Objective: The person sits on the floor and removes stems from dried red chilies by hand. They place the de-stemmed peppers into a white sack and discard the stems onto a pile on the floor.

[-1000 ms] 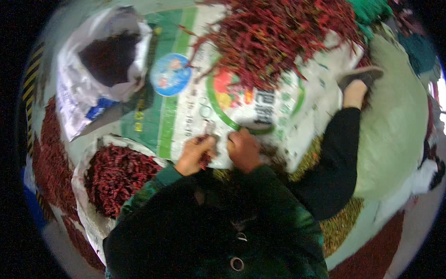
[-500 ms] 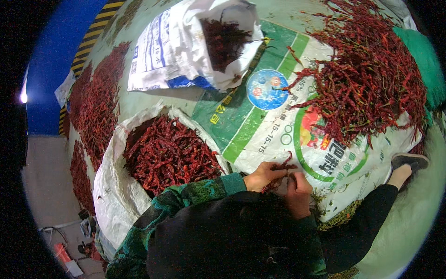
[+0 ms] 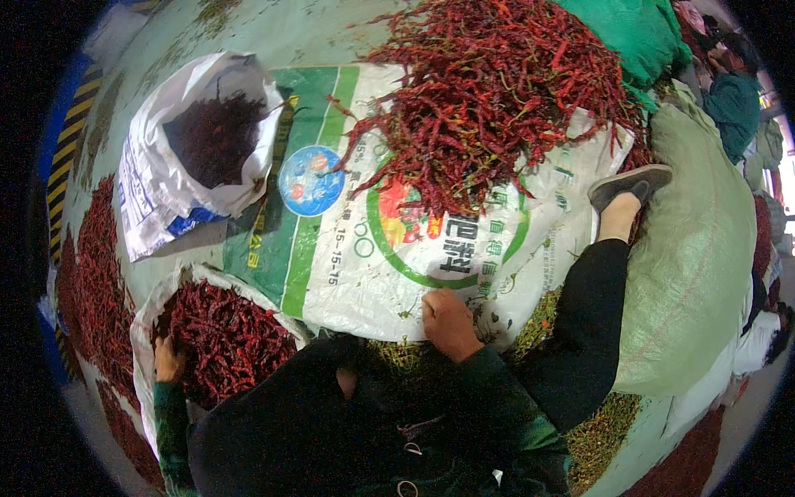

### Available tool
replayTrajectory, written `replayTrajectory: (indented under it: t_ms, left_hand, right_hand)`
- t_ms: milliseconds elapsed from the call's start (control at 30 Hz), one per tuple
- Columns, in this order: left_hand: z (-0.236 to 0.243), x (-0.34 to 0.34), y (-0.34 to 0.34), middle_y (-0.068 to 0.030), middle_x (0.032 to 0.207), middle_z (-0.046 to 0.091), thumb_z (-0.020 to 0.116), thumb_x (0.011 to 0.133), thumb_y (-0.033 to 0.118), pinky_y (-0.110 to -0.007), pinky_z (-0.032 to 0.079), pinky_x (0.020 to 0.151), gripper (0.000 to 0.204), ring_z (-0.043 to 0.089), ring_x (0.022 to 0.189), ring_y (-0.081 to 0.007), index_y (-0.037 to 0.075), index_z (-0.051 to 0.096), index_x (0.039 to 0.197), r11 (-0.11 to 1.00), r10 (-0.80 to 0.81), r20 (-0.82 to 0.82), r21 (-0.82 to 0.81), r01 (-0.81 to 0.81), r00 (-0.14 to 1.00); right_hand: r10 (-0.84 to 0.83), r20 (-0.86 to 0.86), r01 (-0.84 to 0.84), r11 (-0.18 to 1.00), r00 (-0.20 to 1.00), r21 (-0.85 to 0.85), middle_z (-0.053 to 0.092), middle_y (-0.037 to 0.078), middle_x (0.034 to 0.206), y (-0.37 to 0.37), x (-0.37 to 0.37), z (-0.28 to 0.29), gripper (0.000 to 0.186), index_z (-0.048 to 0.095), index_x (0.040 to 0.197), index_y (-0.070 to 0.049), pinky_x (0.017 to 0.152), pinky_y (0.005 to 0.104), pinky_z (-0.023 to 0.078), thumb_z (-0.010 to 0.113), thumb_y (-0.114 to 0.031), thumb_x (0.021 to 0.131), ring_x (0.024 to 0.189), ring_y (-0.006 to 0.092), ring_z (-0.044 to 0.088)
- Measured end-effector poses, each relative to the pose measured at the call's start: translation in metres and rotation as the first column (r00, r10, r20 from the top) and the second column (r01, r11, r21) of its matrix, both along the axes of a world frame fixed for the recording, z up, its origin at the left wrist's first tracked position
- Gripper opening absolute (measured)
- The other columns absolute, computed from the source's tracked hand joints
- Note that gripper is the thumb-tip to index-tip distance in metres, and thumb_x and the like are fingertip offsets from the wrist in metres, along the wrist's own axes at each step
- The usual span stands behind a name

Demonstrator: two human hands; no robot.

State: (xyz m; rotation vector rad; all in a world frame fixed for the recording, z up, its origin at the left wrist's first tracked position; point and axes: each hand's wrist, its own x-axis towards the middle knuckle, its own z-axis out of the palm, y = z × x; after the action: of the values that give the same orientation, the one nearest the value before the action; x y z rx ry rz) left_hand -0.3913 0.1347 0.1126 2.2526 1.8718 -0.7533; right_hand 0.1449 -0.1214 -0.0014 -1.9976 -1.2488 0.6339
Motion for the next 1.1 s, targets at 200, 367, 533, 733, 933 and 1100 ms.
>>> replayTrajectory:
  t_ms: [200, 367, 533, 733, 933, 1100]
  left_hand:
    - [0.002, -0.014, -0.022, -0.0237, 0.125, 0.041, 0.055, 0.069, 0.0, -0.045, 0.036, 0.096, 0.059, 0.041, 0.115, -0.0415, 0.001, 0.041, 0.127, 0.916, -0.308, 0.229, 0.335, 0.222, 0.923]
    - [0.017, 0.136, -0.024, -0.0198, 0.103, 0.054, 0.057, 0.07, 0.0, -0.042, 0.042, 0.087, 0.036, 0.051, 0.099, -0.0372, 0.0, 0.055, 0.107, 0.926, -0.344, 0.482, 0.315, 0.207, 0.806]
    - [-0.013, 0.212, -0.022, -0.0199, 0.094, 0.058, 0.06, 0.076, 0.011, -0.042, 0.048, 0.073, 0.025, 0.057, 0.087, -0.0372, 0.0, 0.059, 0.098, 0.939, -0.313, 0.721, 0.139, 0.313, 0.618]
    - [-0.032, 0.278, -0.038, -0.0194, 0.092, 0.058, 0.054, 0.085, 0.021, -0.04, 0.047, 0.076, 0.029, 0.057, 0.089, -0.0354, 0.003, 0.059, 0.107, 0.846, -0.157, 0.877, -0.118, 0.52, 0.454]
    - [-0.068, 0.361, -0.058, -0.0205, 0.089, 0.061, 0.058, 0.083, 0.018, -0.038, 0.048, 0.072, 0.027, 0.059, 0.079, -0.0345, 0.0, 0.06, 0.103, 0.73, -0.024, 0.951, -0.193, 0.656, 0.307]
    - [-0.109, 0.368, -0.09, -0.0018, 0.082, 0.062, 0.054, 0.09, 0.014, -0.024, 0.047, 0.066, 0.023, 0.053, 0.073, -0.0067, -0.001, 0.06, 0.106, 0.659, 0.475, 0.838, -0.54, 0.523, 0.267]
  right_hand:
    - [-0.31, 0.25, 0.279, 0.948, 0.917, 0.151, 0.055, 0.017, 0.094, 0.067, 0.042, 0.033, 0.025, 0.055, 0.097, -0.004, 0.066, 0.0428, 0.045, 0.064, -0.012, 0.075, 0.084, 0.0359, 0.055]
    - [-0.196, 0.489, 0.308, 0.938, 0.85, -0.161, 0.052, 0.019, 0.097, 0.114, 0.077, 0.007, 0.042, 0.051, 0.105, -0.006, 0.068, 0.0465, 0.047, 0.07, -0.019, 0.07, 0.087, 0.0389, 0.054]
    - [-0.097, 0.568, 0.165, 0.984, 0.818, -0.07, 0.054, 0.016, 0.075, 0.09, 0.053, -0.024, 0.031, 0.057, 0.098, -0.006, 0.055, 0.0469, 0.045, 0.063, -0.02, 0.071, 0.065, 0.0359, 0.056]
    - [-0.133, 0.042, 0.133, 0.991, 0.99, 0.001, 0.055, 0.022, 0.071, 0.071, 0.03, 0.018, 0.024, 0.048, 0.078, -0.001, 0.059, 0.0506, 0.042, 0.064, -0.018, 0.071, 0.069, 0.0431, 0.053]
    - [-0.155, 0.038, 0.155, 0.988, 0.987, 0.021, 0.059, 0.019, 0.073, 0.04, 0.061, 0.033, 0.028, 0.054, 0.082, -0.001, 0.06, 0.0447, 0.045, 0.068, -0.024, 0.074, 0.071, 0.0398, 0.057]
    - [-0.27, -0.777, 0.107, 0.961, 0.569, -0.256, 0.056, 0.002, 0.072, 0.021, 0.034, 0.008, 0.019, 0.057, 0.094, 0.0, 0.053, 0.0259, 0.043, 0.063, -0.011, 0.079, 0.061, 0.0089, 0.051]
